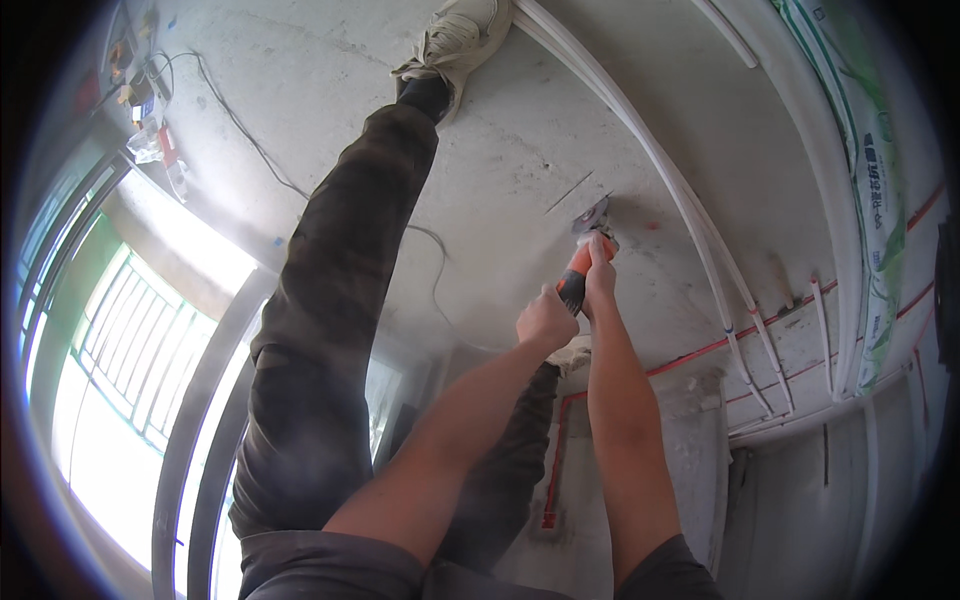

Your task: The person uses an angle grinder to cut a straight line into a concrete floor. The person maintains a steady pace and follows a marked line while cutting.

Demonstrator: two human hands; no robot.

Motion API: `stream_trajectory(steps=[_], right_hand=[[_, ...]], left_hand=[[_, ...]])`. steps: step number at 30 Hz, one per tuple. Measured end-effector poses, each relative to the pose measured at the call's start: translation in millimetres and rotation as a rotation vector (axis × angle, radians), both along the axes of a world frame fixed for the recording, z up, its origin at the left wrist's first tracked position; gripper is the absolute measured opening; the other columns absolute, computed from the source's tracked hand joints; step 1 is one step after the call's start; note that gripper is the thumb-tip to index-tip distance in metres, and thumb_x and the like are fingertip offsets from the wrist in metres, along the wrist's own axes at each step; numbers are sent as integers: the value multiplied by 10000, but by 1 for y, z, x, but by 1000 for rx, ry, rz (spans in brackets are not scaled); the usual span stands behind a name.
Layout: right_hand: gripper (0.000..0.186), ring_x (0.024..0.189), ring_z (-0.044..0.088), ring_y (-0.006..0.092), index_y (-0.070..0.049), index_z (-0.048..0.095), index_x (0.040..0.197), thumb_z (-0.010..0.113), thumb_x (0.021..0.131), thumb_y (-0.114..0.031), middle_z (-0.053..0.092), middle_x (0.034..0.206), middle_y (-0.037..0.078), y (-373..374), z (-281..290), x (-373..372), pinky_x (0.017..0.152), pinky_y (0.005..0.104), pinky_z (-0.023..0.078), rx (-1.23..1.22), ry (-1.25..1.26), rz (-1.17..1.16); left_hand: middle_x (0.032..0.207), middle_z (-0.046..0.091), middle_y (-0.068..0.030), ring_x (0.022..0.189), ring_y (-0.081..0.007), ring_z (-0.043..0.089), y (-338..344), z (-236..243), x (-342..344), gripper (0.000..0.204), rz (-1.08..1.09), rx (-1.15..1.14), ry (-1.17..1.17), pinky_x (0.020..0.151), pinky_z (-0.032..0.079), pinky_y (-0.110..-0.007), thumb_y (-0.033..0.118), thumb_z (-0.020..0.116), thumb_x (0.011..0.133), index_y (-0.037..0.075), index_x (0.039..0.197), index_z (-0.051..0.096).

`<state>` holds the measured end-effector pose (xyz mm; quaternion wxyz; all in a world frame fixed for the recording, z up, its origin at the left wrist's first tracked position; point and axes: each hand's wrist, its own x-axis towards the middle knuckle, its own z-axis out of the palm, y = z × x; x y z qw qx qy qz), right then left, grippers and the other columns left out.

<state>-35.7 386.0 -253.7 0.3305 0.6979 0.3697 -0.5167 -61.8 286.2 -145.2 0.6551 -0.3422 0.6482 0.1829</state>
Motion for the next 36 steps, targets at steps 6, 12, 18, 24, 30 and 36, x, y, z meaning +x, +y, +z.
stream_trajectory(steps=[6, 12, 18, 24, 30, 36], right_hand=[[750, 829, 680, 189, 22, 627, 1286, 703, 973, -656, 663, 1065, 71, -16, -16, 47, 716, 376, 585, 18, -16, 46], [812, 981, 674, 202, 73, 587, 1365, 678, 994, -643, 666, 1172, 104, -18, -10, 47, 841, 358, 569, -19, -12, 60], [740, 1081, 667, 204, 74, 630, 1373, 683, 1016, -572, 697, 1222, 117, -17, 66, -1, 921, 351, 544, 70, 136, 82], [481, 789, 616, 118, -69, 676, 1118, 662, 1043, -544, 620, 950, -11, 18, 171, -74, 725, 313, 542, 208, 361, 202], [483, 787, 620, 126, -92, 652, 1160, 652, 1043, -561, 601, 937, -17, 58, 275, -200, 731, 318, 552, 175, 411, 92], [638, 920, 662, 156, -52, 610, 1329, 633, 1035, -618, 621, 1100, 29, 46, 332, -274, 815, 318, 570, 218, 495, 56]], left_hand=[[1126, 748, -214, 1128, -422, 721, -16, 6, 20, 507, 8, -2, -6, 951, 569, -522, 136, 727, 780, 33, 1255, 581], [1137, 742, -240, 1127, -447, 718, -19, 16, 14, 445, -33, 4, -18, 963, 564, -534, 146, 682, 851, 24, 1264, 568], [1082, 756, -246, 1079, -454, 731, -23, 64, -4, 474, -20, 73, 169, 939, 566, -549, 193, 709, 846, 23, 1264, 564], [1143, 693, -273, 1028, -488, 712, -8, 183, -61, 793, 69, 252, 323, 890, 564, -591, 240, 694, 909, 26, 1592, 353], [1268, 595, -323, 1027, -484, 707, -35, 282, -181, 889, -34, 696, 466, 885, 574, -570, 170, 675, 903, -20, 1649, 229], [994, 704, -261, 819, -461, 727, -44, 285, -200, 935, -82, 780, 772, 748, 587, -549, 162, 709, 881, -24, 1656, 219]])
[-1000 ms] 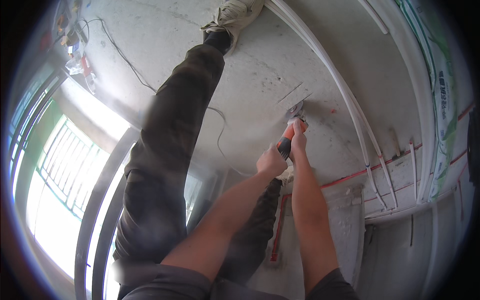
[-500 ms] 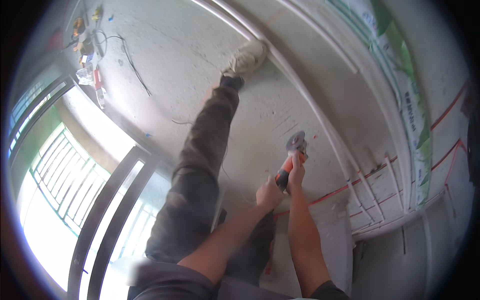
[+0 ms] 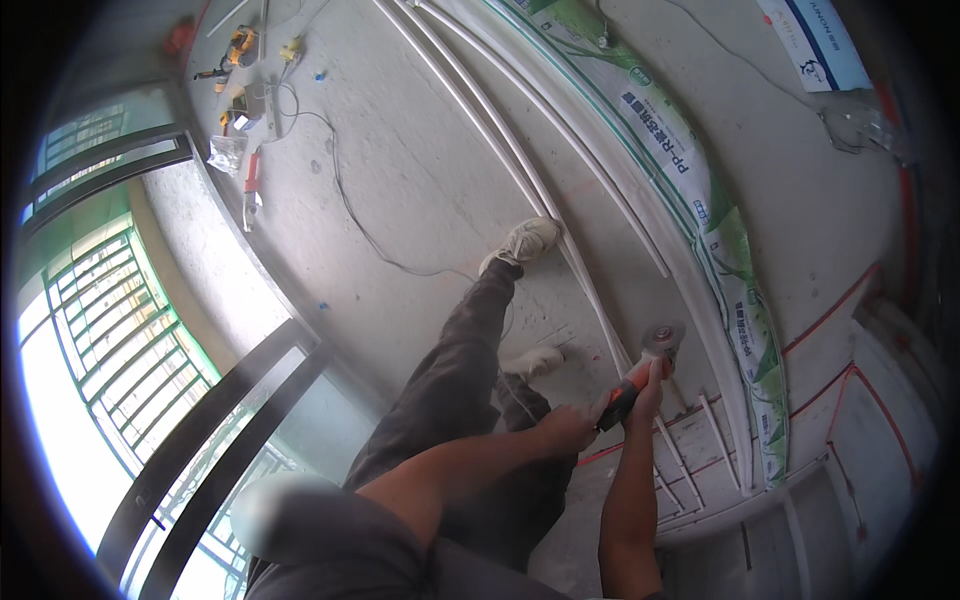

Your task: The person uses an angle grinder to cut a straight line into a concrete floor. The person maintains a steady pace and follows a marked line while cutting.

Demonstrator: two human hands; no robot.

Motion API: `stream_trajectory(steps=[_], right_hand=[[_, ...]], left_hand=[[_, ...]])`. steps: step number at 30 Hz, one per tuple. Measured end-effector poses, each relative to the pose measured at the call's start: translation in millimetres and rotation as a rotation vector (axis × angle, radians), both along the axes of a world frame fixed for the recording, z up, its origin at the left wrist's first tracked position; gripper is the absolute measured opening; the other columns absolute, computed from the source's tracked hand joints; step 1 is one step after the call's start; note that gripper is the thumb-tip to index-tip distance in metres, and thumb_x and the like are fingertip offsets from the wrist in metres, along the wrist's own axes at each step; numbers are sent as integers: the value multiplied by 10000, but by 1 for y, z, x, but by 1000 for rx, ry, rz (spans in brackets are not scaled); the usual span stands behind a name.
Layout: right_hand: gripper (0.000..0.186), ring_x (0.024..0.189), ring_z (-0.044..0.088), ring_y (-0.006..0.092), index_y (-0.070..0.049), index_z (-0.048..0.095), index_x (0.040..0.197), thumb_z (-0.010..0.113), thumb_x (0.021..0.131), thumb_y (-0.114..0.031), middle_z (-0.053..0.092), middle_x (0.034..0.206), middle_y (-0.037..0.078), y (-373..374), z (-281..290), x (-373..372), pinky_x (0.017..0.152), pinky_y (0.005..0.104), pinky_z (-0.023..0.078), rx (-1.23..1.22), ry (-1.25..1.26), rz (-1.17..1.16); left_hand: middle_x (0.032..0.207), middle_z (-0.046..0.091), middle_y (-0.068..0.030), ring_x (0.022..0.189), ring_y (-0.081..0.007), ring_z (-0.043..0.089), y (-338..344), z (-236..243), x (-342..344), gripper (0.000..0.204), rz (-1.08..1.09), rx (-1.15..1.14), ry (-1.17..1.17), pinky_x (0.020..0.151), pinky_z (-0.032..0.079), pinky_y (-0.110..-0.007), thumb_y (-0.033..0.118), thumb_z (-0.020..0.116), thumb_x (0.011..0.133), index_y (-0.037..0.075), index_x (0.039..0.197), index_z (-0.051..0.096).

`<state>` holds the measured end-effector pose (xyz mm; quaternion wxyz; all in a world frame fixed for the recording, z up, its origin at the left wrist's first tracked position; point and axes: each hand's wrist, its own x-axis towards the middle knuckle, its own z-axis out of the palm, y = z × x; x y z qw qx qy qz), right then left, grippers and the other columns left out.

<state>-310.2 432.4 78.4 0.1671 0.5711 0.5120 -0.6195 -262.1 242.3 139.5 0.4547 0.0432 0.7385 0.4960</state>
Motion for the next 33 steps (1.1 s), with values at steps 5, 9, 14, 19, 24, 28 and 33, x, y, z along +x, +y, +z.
stream_trajectory(steps=[5, 9, 14, 19, 24, 28, 33], right_hand=[[567, 921, 658, 168, -79, 592, 1371, 597, 1073, -561, 618, 1119, 33, -39, 12, -33, 780, 351, 582, -108, 75, -49], [581, 916, 661, 170, -85, 583, 1385, 607, 1065, -570, 617, 1120, 50, -57, 19, -27, 747, 372, 590, -163, 138, -79], [588, 873, 668, 177, -82, 585, 1354, 625, 1047, -581, 611, 1095, 56, -82, 36, -15, 709, 383, 600, -160, 208, -130], [597, 809, 680, 191, -53, 578, 1334, 662, 1028, -559, 625, 1039, 74, -104, 31, 13, 665, 393, 612, -228, 204, -175], [629, 711, 689, 234, -58, 537, 1270, 652, 1015, -621, 630, 946, 100, -156, 27, 26, 645, 406, 617, -268, 182, -257], [635, 710, 718, 262, -37, 532, 1270, 626, 1030, -618, 656, 913, 129, -197, 12, 48, 632, 408, 622, -223, 148, -337], [622, 714, 727, 269, -30, 540, 1265, 620, 1038, -603, 660, 893, 124, -267, 7, 52, 629, 408, 623, -174, 172, -430]], left_hand=[[1119, 701, -281, 957, -451, 724, -24, 26, -24, 870, 87, -94, 36, 830, 581, -537, 180, 735, 906, 45, 1645, 295], [1143, 704, -266, 965, -462, 720, -32, 25, 5, 928, 322, -65, 114, 845, 586, -536, 164, 757, 874, 83, 1669, 285], [1220, 720, -268, 1070, -442, 730, -59, 50, 19, 779, 330, -142, -128, 929, 578, -481, 182, 750, 911, 116, 1608, 408], [1071, 758, -192, 995, -397, 746, -122, 28, 82, 579, 219, -247, -222, 864, 580, -486, 189, 772, 893, 54, 1427, 594], [1027, 779, -186, 983, -398, 755, -251, -15, 151, 236, -592, -238, -58, 833, 591, -508, 176, 652, 962, 41, 1124, 759], [966, 774, -184, 918, -402, 756, -343, -53, 217, 257, -791, -407, -412, 775, 599, -530, 199, 588, 979, 28, 1012, 777], [1261, 728, -174, 1181, -370, 701, -427, -77, 223, 348, -942, -560, -573, 967, 572, -493, 250, 555, 984, 94, 1225, 753]])
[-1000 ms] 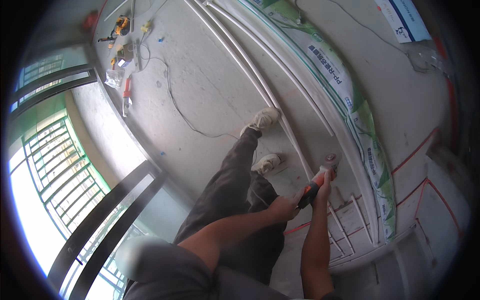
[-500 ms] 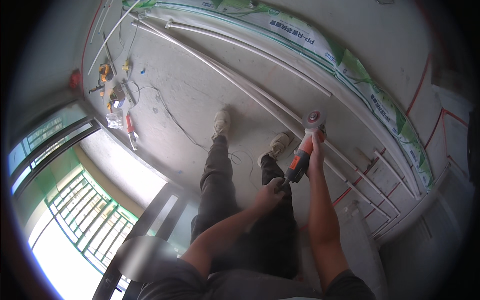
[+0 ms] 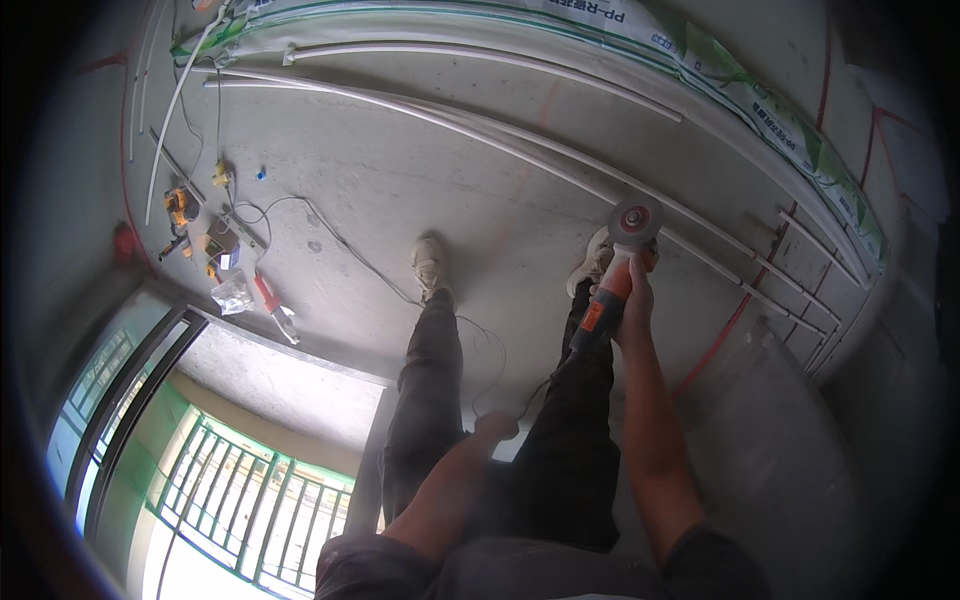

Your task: The person uses an angle grinder to cut a straight line into a concrete floor. The person maintains a steady pace and follows a marked line while cutting.

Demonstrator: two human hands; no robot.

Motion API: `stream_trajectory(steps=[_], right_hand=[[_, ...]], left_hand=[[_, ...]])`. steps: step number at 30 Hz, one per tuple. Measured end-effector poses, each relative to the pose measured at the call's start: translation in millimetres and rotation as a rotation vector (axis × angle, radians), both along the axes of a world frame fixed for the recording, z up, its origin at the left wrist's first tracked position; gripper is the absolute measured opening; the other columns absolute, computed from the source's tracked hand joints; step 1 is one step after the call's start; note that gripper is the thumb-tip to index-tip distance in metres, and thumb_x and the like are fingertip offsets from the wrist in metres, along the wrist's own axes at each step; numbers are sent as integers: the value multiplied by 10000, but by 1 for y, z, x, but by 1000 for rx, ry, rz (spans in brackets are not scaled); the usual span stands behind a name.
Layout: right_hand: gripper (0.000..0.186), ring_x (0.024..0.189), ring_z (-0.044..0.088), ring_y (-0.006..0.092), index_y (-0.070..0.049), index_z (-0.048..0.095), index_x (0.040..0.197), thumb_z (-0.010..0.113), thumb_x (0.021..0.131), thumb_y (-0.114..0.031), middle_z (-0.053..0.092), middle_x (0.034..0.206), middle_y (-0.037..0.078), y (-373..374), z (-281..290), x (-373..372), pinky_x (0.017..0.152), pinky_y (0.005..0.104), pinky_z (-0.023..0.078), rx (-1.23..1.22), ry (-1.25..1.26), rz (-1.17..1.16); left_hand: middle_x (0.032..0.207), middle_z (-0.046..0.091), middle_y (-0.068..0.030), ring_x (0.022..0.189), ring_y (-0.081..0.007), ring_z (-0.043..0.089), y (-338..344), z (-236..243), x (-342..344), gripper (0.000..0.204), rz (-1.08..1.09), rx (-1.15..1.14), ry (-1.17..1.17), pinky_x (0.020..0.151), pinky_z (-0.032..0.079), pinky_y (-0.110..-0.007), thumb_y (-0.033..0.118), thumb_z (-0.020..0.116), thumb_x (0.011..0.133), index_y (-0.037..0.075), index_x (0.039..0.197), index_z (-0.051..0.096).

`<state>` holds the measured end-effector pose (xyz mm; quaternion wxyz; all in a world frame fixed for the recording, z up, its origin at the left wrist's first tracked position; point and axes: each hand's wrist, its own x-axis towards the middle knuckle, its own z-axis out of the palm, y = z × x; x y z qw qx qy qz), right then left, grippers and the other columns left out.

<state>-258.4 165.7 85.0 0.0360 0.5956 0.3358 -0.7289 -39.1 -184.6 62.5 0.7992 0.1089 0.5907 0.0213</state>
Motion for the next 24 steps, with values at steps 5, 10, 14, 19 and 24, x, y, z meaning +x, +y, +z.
stream_trajectory(steps=[5, 10, 14, 19, 24], right_hand=[[549, 735, 720, 254, -31, 563, 1254, 643, 1047, -533, 665, 945, 114, -45, -15, 40, 663, 404, 623, 2, 36, -10], [395, 840, 660, 156, -55, 629, 1296, 670, 1058, -368, 635, 1057, 43, -95, -56, 88, 721, 339, 595, -51, 48, 3], [388, 739, 632, 147, -78, 632, 1224, 700, 1030, -407, 603, 929, 18, -149, -103, 124, 659, 339, 577, -93, -9, -19], [407, 727, 614, 130, -94, 635, 1204, 752, 999, -425, 584, 885, -7, -198, -192, 170, 658, 332, 544, -22, -119, -51], [399, 762, 615, 125, -90, 678, 1154, 774, 977, -434, 617, 900, -10, -244, -244, 173, 680, 332, 525, -141, -230, 70]], left_hand=[[1447, 664, -202, 1376, -363, 622, -45, 16, -14, 436, -83, -169, -201, 1079, 536, -464, 299, 549, 1004, 103, 1352, 724], [1423, 671, -223, 1351, -372, 634, -94, 1, -7, 450, -84, -203, -140, 1054, 538, -455, 329, 578, 997, 81, 1345, 722], [1404, 676, -240, 1332, -380, 644, -133, -16, 4, 467, -110, -267, -103, 1035, 540, -448, 352, 602, 992, 63, 1339, 720], [1380, 682, -261, 1307, -389, 657, -191, -71, 26, 494, -148, -293, -133, 1011, 542, -439, 382, 631, 986, 41, 1332, 718], [1357, 689, -282, 1283, -399, 670, -250, -135, 31, 526, -34, -259, 17, 986, 544, -430, 411, 660, 979, 19, 1325, 715]])
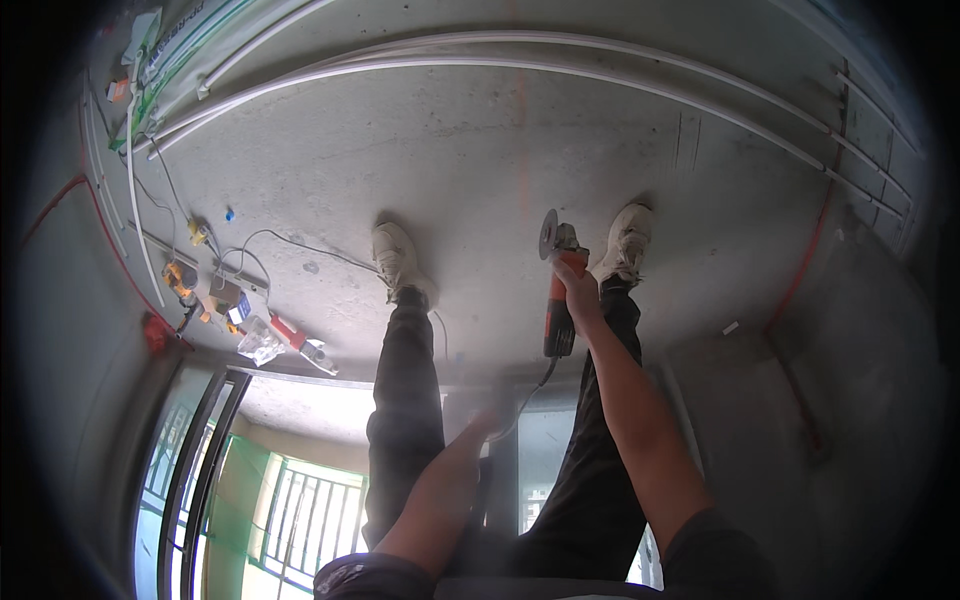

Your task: The person uses an angle grinder to cut a straight line into a concrete floor. The person maintains a steady pace and follows a marked line while cutting.

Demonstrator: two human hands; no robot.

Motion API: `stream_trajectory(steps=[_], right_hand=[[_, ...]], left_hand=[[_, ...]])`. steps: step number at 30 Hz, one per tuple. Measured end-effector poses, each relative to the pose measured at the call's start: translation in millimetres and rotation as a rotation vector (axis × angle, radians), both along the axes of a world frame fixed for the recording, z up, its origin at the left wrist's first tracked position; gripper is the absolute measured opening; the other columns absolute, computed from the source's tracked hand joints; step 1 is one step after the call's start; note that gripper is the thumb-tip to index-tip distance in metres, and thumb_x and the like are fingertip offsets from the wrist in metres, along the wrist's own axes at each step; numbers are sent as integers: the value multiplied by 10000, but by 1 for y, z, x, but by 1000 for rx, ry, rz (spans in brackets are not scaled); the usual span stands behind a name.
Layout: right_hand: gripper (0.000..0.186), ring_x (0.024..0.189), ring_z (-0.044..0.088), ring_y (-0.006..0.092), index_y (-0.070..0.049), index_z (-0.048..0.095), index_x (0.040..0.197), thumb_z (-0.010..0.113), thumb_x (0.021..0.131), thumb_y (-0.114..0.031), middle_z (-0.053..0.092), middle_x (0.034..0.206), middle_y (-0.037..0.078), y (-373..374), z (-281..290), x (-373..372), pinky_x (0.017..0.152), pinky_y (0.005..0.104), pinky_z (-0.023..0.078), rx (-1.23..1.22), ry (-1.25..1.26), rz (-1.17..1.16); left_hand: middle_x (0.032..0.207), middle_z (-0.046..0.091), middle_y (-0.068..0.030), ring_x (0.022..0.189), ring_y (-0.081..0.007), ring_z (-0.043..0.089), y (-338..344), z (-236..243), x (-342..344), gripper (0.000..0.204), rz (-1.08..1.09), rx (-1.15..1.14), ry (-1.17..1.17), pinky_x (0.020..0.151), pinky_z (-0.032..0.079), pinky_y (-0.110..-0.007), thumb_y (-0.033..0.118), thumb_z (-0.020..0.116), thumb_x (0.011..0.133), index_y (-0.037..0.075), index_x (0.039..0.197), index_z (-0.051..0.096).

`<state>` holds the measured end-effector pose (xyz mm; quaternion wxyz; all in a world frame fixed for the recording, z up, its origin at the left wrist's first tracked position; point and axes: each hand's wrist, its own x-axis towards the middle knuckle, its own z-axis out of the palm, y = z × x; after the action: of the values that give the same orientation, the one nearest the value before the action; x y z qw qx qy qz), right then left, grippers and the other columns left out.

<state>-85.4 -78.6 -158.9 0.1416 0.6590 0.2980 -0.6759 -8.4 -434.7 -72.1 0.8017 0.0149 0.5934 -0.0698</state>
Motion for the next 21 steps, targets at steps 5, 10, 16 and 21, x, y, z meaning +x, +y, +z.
stream_trajectory(steps=[5, 10, 16, 21], right_hand=[[448, 736, 632, 139, -65, 693, 1102, 804, 937, -467, 656, 894, 15, -16, -53, 45, 664, 340, 519, 154, -155, 191], [792, 1017, 744, 341, 90, 722, 1123, 770, 842, -649, 756, 1067, 237, -22, -80, 35, 901, 435, 559, 157, -168, 376], [915, 1108, 737, 402, 135, 708, 1141, 730, 843, -730, 748, 1121, 307, -17, -88, 14, 951, 452, 554, 137, -185, 453], [973, 1137, 729, 417, 155, 685, 1167, 707, 850, -765, 739, 1153, 325, -17, -88, 17, 979, 464, 548, 128, -228, 535]], left_hand=[[1478, 587, -167, 1248, -297, 660, 151, -46, -68, 777, 1438, -29, 36, 897, 554, -354, 90, 742, 890, 14, 1589, 410], [1146, 677, -99, 935, -204, 701, 235, -38, -120, 641, 1155, -29, 106, 737, 562, -366, 70, 847, 773, 28, 1339, 549], [766, 651, -37, 535, -129, 607, 244, -74, -83, 389, 1021, -19, 384, 455, 459, -295, 120, 888, 736, 33, 1004, 619], [737, 645, -46, 493, -130, 591, 249, -74, -80, 418, 992, -80, 446, 429, 455, -296, 155, 901, 710, 26, 978, 607]])
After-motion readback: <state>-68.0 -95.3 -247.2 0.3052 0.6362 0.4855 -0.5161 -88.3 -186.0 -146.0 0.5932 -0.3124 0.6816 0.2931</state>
